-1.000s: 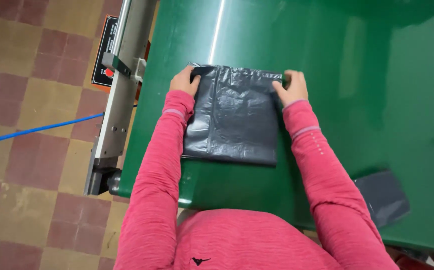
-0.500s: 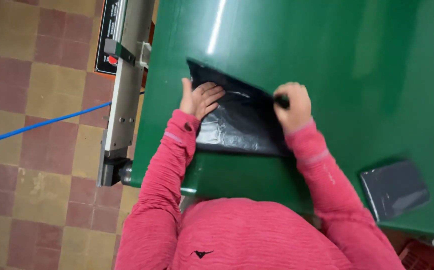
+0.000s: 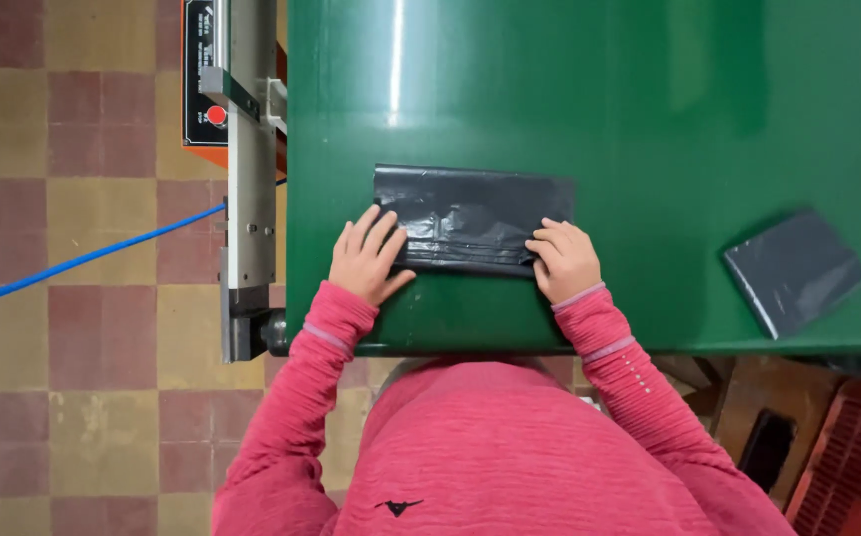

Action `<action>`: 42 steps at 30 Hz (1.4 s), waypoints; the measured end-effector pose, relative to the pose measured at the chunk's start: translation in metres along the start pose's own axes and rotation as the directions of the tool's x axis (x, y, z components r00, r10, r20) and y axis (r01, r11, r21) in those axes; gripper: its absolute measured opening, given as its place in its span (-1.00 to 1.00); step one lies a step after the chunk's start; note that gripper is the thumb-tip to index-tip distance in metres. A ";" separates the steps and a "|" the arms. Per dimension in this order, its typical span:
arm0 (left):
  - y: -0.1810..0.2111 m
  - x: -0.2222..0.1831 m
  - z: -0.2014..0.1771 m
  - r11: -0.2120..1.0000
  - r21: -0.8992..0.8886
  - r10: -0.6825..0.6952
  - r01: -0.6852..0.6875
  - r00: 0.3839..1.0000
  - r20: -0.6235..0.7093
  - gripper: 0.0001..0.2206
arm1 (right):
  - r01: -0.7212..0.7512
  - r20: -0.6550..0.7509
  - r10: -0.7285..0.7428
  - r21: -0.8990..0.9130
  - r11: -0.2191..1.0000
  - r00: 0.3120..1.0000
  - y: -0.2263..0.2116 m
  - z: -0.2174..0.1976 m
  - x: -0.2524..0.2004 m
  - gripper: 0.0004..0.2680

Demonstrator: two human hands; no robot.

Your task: Folding black plastic bags coming off a conveyor belt and placing them into a storage crate.

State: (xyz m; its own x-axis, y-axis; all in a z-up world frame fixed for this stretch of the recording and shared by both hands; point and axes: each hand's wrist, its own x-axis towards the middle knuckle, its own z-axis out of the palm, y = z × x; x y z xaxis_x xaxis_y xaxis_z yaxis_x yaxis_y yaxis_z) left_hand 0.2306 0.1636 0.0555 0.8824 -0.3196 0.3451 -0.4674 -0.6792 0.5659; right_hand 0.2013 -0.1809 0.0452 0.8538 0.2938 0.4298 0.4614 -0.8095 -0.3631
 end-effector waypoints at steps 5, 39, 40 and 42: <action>-0.008 -0.003 0.005 0.859 0.371 0.318 -0.353 0.935 0.155 -0.52 | -0.038 -0.031 0.037 -0.018 0.999 0.999 -0.003 0.005 -0.024 -0.84; 0.155 0.113 0.172 0.904 -0.305 0.369 -0.299 0.906 0.205 -0.75 | -0.467 0.165 0.939 0.884 -0.005 0.301 0.043 0.027 -0.151 -0.77; 0.188 0.114 0.169 0.863 -0.398 0.406 -0.311 0.896 0.180 -0.77 | -0.525 -0.042 0.967 0.833 0.173 0.251 0.049 0.006 -0.155 -0.69; 0.248 0.121 0.183 0.813 -0.489 0.442 -0.316 0.882 0.164 -0.78 | -0.593 -0.246 0.948 0.740 0.317 0.200 0.073 -0.036 -0.163 -0.61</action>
State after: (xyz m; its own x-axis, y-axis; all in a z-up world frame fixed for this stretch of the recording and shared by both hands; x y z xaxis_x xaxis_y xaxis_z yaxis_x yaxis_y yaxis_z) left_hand 0.2308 -0.1644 0.1006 0.5809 -0.6904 0.4312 -0.6847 -0.1279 0.7175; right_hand 0.0871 -0.3064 -0.0217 0.5489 -0.8340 -0.0552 -0.1812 -0.0543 -0.9819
